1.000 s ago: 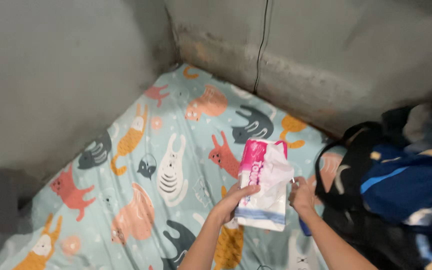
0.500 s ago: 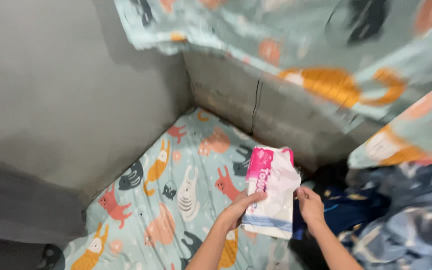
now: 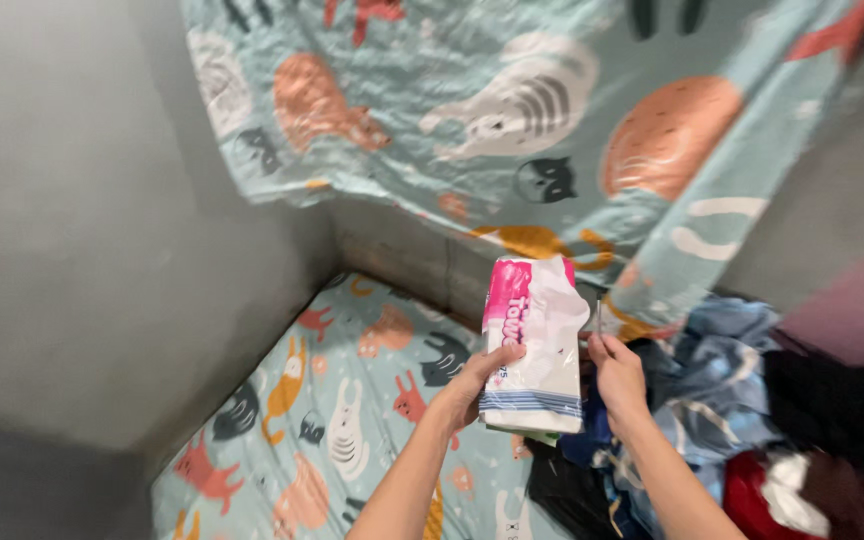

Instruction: The person unplugs a black table fan, moves it to a table, and removes the front grille. They then use a screwdriver to loosen the central nut holding the fan blades.

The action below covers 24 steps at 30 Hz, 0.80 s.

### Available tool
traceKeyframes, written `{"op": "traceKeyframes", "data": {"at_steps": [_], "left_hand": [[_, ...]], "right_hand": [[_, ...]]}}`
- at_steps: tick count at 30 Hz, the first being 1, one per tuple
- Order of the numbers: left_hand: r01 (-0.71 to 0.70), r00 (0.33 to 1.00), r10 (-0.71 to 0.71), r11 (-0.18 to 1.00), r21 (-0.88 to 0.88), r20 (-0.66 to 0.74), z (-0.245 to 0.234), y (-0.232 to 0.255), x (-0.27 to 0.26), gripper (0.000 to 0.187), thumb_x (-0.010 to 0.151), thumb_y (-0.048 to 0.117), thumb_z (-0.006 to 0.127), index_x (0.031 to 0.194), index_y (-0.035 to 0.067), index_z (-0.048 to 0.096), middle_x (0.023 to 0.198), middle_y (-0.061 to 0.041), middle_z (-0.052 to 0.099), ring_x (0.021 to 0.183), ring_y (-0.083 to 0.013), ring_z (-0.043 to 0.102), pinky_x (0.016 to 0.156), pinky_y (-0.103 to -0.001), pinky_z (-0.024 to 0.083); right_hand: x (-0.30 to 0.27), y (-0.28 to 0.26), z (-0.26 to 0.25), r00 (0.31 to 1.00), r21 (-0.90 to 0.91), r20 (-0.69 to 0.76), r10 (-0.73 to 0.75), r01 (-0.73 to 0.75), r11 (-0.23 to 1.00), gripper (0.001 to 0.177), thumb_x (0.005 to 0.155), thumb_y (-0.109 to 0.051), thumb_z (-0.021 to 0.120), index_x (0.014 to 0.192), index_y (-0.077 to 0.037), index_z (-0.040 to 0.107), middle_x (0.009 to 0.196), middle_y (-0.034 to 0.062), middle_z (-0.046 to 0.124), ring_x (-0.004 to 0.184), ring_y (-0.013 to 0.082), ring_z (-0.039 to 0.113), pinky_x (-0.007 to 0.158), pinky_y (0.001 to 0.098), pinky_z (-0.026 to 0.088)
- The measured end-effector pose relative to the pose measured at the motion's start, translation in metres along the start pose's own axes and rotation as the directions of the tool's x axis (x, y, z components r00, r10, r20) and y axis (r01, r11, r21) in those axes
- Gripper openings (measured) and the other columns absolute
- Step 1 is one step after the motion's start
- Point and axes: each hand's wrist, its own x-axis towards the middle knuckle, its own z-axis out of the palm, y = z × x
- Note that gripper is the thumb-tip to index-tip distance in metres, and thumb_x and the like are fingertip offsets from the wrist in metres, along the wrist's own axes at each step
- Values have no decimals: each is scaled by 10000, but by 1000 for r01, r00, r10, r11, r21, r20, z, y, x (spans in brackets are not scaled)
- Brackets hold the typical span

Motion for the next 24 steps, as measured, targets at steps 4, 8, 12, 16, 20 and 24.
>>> {"op": "traceKeyframes", "data": {"at_steps": [4,8,12,16,20,24], "left_hand": [[63,994,-64,998,24,88,31,5,-3,636,833,424,783,1295,14,633,1148,-88,739,993,-190,731,884,-344,590],[118,969,-144,984,136,199,68,14,1,620,839,426,778,1290,24,636,1147,-85,736,997,-192,723,890,-354,583],[200,920,-271,946,255,285,107,12,-1,638,832,464,782,1285,33,655,1129,-89,745,959,-189,718,853,-353,571],[276,874,-403,871,406,272,156,-6,3,660,793,509,762,1257,50,664,1076,-88,764,904,-186,747,795,-362,591],[266,780,-452,866,424,433,218,-38,8,654,812,468,782,1279,26,662,1080,-92,772,904,-189,763,803,-355,617],[230,698,-520,814,534,493,284,-71,15,662,802,483,772,1270,27,660,1044,-97,775,868,-188,760,770,-360,617]], "right_hand": [[-27,-14,-15,979,-67,-177,-96,85,994,295,1039,-246,590,1087,4,739,888,49,710,759,120,571,707,287,444],[-52,-22,-49,931,33,-361,-50,67,997,291,1015,-239,619,1105,8,744,931,50,738,785,136,617,719,308,471],[-83,-30,-88,879,54,-470,-81,120,991,295,1012,-232,604,1119,8,738,963,76,757,827,155,648,749,318,501],[-129,-32,-128,778,48,-626,-45,96,994,320,999,-236,623,1164,14,734,1007,109,760,861,172,653,776,334,502],[-179,-45,-182,636,-20,-771,-19,6,1000,326,977,-258,632,1188,-38,747,1048,88,777,911,157,672,824,326,506],[-223,-56,-235,496,49,-867,47,-10,999,326,983,-278,627,1213,-73,733,1066,77,778,916,164,685,827,327,513]]}}
